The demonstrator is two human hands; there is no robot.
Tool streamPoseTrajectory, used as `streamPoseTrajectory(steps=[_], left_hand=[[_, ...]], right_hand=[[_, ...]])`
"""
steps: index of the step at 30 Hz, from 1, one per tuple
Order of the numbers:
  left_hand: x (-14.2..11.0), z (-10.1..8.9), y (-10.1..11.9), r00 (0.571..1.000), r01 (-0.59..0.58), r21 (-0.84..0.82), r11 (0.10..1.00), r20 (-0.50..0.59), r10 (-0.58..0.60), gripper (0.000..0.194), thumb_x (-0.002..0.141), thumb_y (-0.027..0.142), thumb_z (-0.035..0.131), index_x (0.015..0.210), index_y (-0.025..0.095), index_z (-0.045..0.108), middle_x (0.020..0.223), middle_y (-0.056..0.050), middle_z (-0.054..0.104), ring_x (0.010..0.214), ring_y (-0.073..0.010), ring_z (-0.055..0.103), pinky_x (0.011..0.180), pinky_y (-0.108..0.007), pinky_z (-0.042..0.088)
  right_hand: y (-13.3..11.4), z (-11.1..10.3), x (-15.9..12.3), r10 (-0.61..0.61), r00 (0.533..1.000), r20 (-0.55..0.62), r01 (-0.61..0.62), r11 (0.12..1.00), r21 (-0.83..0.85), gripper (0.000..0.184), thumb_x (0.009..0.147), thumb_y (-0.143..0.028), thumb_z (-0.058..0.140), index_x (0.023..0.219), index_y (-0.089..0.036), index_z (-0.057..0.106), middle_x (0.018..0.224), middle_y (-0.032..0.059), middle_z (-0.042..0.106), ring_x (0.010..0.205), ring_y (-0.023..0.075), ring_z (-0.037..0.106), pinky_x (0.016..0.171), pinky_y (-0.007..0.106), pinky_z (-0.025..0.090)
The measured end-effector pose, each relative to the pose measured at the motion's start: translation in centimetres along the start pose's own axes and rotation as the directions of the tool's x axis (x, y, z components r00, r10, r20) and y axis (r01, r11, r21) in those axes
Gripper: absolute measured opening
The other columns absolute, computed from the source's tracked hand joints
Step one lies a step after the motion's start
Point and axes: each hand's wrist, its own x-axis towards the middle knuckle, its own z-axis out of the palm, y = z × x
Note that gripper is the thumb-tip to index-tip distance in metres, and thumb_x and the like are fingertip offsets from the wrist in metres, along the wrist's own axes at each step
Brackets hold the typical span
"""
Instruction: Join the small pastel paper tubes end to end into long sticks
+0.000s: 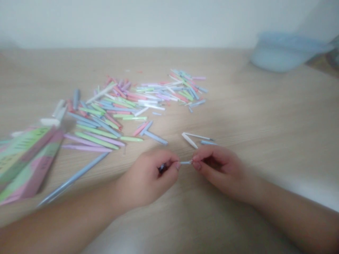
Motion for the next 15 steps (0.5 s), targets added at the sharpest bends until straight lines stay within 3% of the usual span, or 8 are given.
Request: streamPoseTrajectory(steps=[11, 15], left_hand=[[0.26, 0.03, -0.06, 1.0, -0.018, 0.045, 0.999, -0.013, 0.018, 0.017, 0.099, 0.025, 0.059, 0.087, 0.021, 0.07, 0.069, 0.006, 0.059, 0.064, -0.0101, 0.052, 0.06, -0.023, 0.038], [0.16, 0.05, -0.06, 1.0, -0.014, 0.041, 0.999, -0.002, 0.014, 0.019, 0.101, 0.027, 0.058, 0.086, 0.021, 0.069, 0.071, 0.005, 0.061, 0.066, -0.0106, 0.054, 0.061, -0.024, 0.039]], right_hand=[[-0.25, -0.45, -0.09, -0.12, 0.993, 0.018, 0.121, 0.988, -0.098, 0.009, 0.096, -0.017, 0.069, 0.098, -0.025, 0.073, 0.093, 0.0019, 0.076, 0.085, 0.0168, 0.072, 0.069, 0.026, 0.056], [-0.49, -0.46, 0.01, -0.107, 0.994, 0.022, 0.108, 0.989, -0.099, 0.009, 0.096, -0.018, 0.069, 0.096, -0.025, 0.073, 0.094, 0.0021, 0.077, 0.086, 0.017, 0.073, 0.069, 0.026, 0.057]])
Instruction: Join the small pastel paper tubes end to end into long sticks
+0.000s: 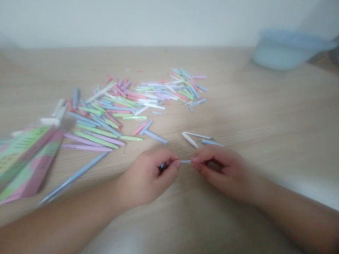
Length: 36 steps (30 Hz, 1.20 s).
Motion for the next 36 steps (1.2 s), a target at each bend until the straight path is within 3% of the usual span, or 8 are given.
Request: streamPoseTrajectory(steps=[9, 18, 28, 36], left_hand=[[0.12, -0.02, -0.16, 0.996, -0.044, -0.027, 0.999, 0.082, 0.047, 0.021, 0.105, 0.029, 0.057, 0.092, 0.021, 0.072, 0.078, 0.003, 0.068, 0.072, -0.0114, 0.06, 0.066, -0.024, 0.043], [0.19, -0.2, -0.19, 0.989, -0.077, -0.062, 0.995, 0.124, 0.085, 0.014, 0.102, 0.027, 0.065, 0.093, 0.022, 0.076, 0.079, 0.002, 0.07, 0.073, -0.0123, 0.062, 0.068, -0.024, 0.044], [0.23, -0.39, -0.01, 0.991, -0.071, -0.104, 0.992, 0.105, 0.082, 0.01, 0.097, 0.024, 0.073, 0.087, 0.022, 0.075, 0.077, 0.004, 0.068, 0.07, -0.0106, 0.059, 0.066, -0.022, 0.042], [0.25, -0.7, -0.18, 0.955, -0.124, -0.199, 0.972, 0.241, 0.172, 0.011, 0.097, 0.024, 0.074, 0.087, 0.022, 0.077, 0.08, 0.002, 0.074, 0.074, -0.0125, 0.065, 0.07, -0.023, 0.046]], right_hand=[[-0.25, 0.4, 0.12, 0.127, 0.992, -0.003, -0.126, 0.991, 0.052, 0.005, 0.09, -0.025, 0.076, 0.095, -0.025, 0.078, 0.082, -0.0004, 0.077, 0.067, 0.0142, 0.07, 0.059, 0.023, 0.057], [-0.04, 0.27, -0.28, 0.198, 0.977, 0.083, -0.208, 0.968, 0.141, 0.005, 0.09, -0.024, 0.074, 0.093, -0.024, 0.079, 0.085, 0.0015, 0.079, 0.074, 0.0165, 0.073, 0.064, 0.026, 0.06], [-0.48, -0.11, 0.07, 0.201, 0.971, 0.13, -0.224, 0.954, 0.201, 0.004, 0.089, -0.025, 0.075, 0.088, -0.022, 0.078, 0.085, 0.0034, 0.079, 0.076, 0.0176, 0.075, 0.067, 0.027, 0.062], [-0.61, -0.3, -0.09, 0.156, 0.945, 0.288, -0.242, 0.925, 0.292, 0.008, 0.092, -0.022, 0.073, 0.085, -0.022, 0.077, 0.086, 0.0025, 0.08, 0.08, 0.0163, 0.076, 0.073, 0.027, 0.062]])
